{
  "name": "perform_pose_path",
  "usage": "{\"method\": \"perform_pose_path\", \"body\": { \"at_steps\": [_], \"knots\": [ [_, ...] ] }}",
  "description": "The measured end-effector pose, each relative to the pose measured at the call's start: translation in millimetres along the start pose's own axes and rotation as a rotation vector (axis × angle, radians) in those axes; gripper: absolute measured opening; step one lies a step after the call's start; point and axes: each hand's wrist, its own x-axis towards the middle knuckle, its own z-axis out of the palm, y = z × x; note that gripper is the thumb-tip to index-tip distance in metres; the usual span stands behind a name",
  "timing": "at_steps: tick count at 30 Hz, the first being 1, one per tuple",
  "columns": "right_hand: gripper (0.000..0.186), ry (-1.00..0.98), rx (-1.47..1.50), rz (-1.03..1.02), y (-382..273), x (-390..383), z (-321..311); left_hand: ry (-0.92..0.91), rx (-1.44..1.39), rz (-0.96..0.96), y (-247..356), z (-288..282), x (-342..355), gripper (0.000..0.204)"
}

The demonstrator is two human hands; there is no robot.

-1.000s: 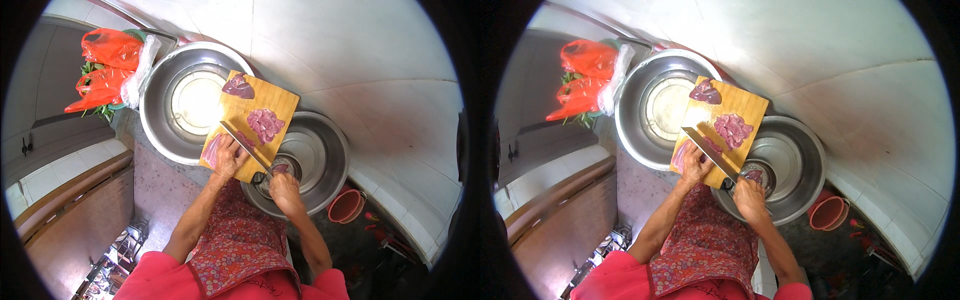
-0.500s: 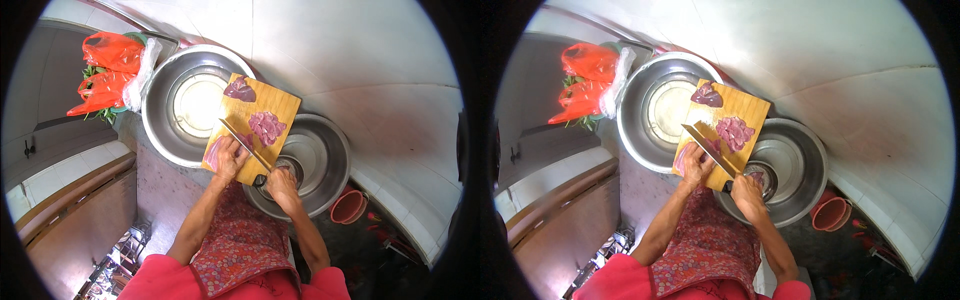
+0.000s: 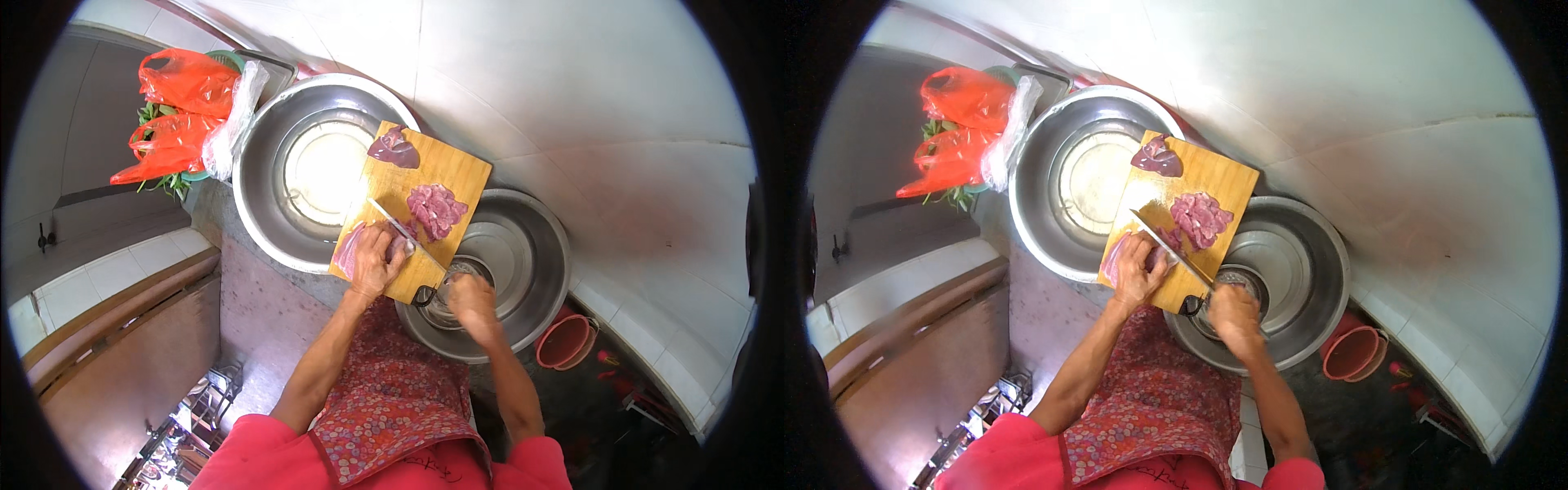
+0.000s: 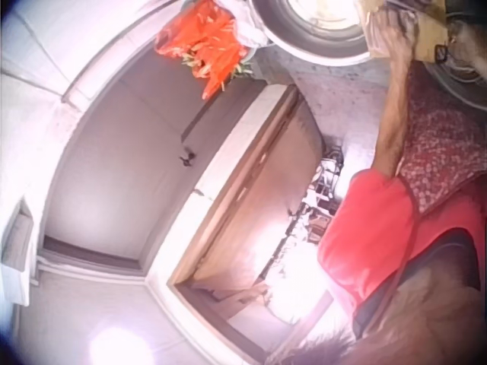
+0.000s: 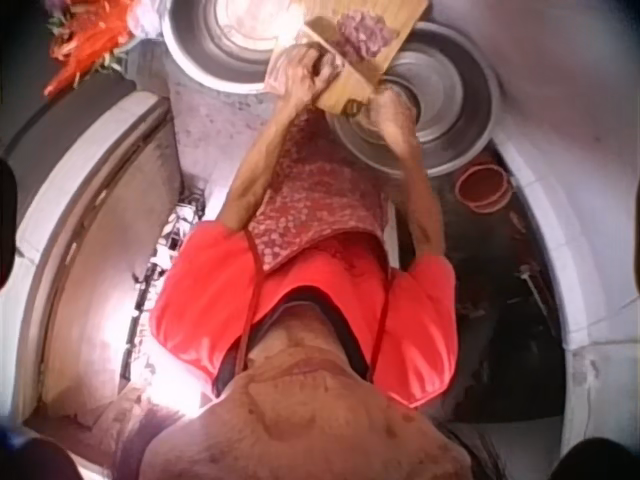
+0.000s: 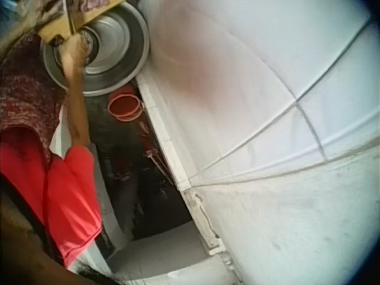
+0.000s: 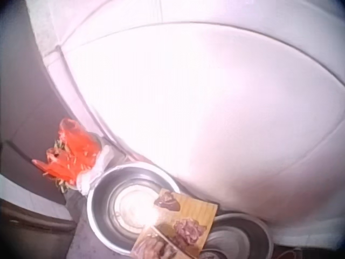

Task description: The person slices raw meat on a wooden cutting board using a large knife. The person cuts the meat into smaller pieces and transfers them into a metal bowl placed next to the cutting board.

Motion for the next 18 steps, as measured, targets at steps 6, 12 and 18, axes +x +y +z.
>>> {"method": "perform_pose_path", "body": {
  "at_steps": [6, 12, 18],
  "knots": [
    [0.023, 0.069, 0.150, 0.053, 5.7, -6.7, -21.0, -0.022, 0.052, 0.064, 2.9, -2.7, -9.3, 0.019],
    [0.020, 0.038, 0.028, -0.028, -3.6, -39.8, -11.0, -0.077, 0.084, 0.041, -4.0, 0.3, -11.6, 0.024],
    [0.019, 0.117, 0.073, 0.032, -7.0, -58.9, 10.3, -0.076, 0.140, 0.077, -3.4, 2.2, -9.8, 0.026]
  ]
}}
